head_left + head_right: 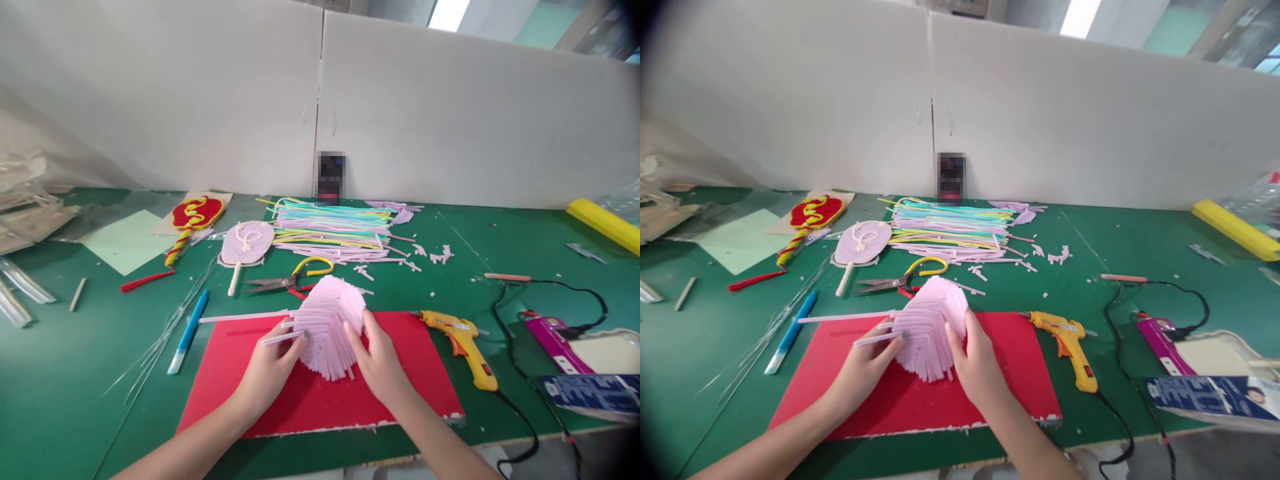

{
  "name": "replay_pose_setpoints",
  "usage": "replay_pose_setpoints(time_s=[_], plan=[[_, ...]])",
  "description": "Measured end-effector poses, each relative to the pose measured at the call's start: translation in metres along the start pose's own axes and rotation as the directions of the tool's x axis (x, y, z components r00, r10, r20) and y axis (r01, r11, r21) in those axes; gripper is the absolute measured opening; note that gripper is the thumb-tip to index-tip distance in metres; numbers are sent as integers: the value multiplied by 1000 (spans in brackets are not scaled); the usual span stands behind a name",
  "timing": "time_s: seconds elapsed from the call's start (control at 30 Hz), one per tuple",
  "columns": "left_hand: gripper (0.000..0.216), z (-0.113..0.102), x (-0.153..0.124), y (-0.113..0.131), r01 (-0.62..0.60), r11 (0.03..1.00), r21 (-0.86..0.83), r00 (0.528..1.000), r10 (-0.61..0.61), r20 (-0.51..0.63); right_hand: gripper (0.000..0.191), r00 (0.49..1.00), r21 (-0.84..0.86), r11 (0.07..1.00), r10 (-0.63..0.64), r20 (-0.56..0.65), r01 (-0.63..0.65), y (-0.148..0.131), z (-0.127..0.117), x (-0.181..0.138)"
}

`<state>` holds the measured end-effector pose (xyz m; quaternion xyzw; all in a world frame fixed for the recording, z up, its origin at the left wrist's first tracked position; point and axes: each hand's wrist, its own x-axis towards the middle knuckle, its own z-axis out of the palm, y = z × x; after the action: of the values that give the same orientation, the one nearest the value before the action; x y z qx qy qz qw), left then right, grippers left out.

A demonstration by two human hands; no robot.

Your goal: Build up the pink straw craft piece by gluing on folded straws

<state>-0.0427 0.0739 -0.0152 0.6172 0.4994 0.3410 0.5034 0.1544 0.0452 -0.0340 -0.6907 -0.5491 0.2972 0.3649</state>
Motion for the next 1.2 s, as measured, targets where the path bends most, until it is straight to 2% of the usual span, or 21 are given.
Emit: replay_pose_setpoints(time_s=[0.2,0.3,0.37,0.43,0.5,0.53,0.57,0.63,0.67,0.73,0.8,0.9,0.97,1.13,1.2], plan=[[23,-3,10,8,2,1000,7,1000,-2,11,61,1000,26,1000,1,-12,-1,1,0,12],[31,-10,3,7,125,991,44,989,-127,70,58,1000,114,993,-20,7,19,2,-2,12],[39,-20,-5,5,280,956,91,947,-290,140,58,999,161,986,-33,-28,37,1,-10,9],[41,-32,-15,6,412,894,175,877,-442,190,57,991,121,990,-63,-116,77,0,-25,3],[41,-44,-23,12,446,844,296,831,-514,211,49,962,-48,991,-134,-238,126,3,-48,-3],[41,-48,-25,18,413,828,381,827,-516,225,42,934,-163,976,-191,-302,146,6,-61,-6],[39,-51,-25,24,343,826,448,838,-485,252,35,900,-276,947,-260,-351,166,11,-75,-8],[32,-53,-20,39,146,824,547,900,-341,273,34,865,-462,879,-322,-386,121,26,-104,-13],[27,-51,-15,45,44,820,570,926,-248,285,38,862,-536,843,-306,-404,48,36,-117,-15],[20,-43,-2,54,-106,792,602,945,-108,307,49,879,-643,758,-226,-419,-111,60,-140,-19],[19,-30,14,55,-239,747,620,945,32,326,57,909,-704,686,-153,-388,-185,84,-155,-24],[22,-11,34,46,-440,623,647,889,197,414,61,924,-716,646,-40,-379,-266,111,-162,-30],[23,-1,43,36,-520,544,658,853,288,435,65,927,-722,632,-17,-374,-280,118,-158,-33],[32,5,48,9,-662,365,655,730,511,453,70,903,-783,575,-165,-396,-238,110,-138,-34],[32,4,47,3,-669,350,656,716,539,443,67,895,-785,584,-213,-391,-204,105,-132,-31]])
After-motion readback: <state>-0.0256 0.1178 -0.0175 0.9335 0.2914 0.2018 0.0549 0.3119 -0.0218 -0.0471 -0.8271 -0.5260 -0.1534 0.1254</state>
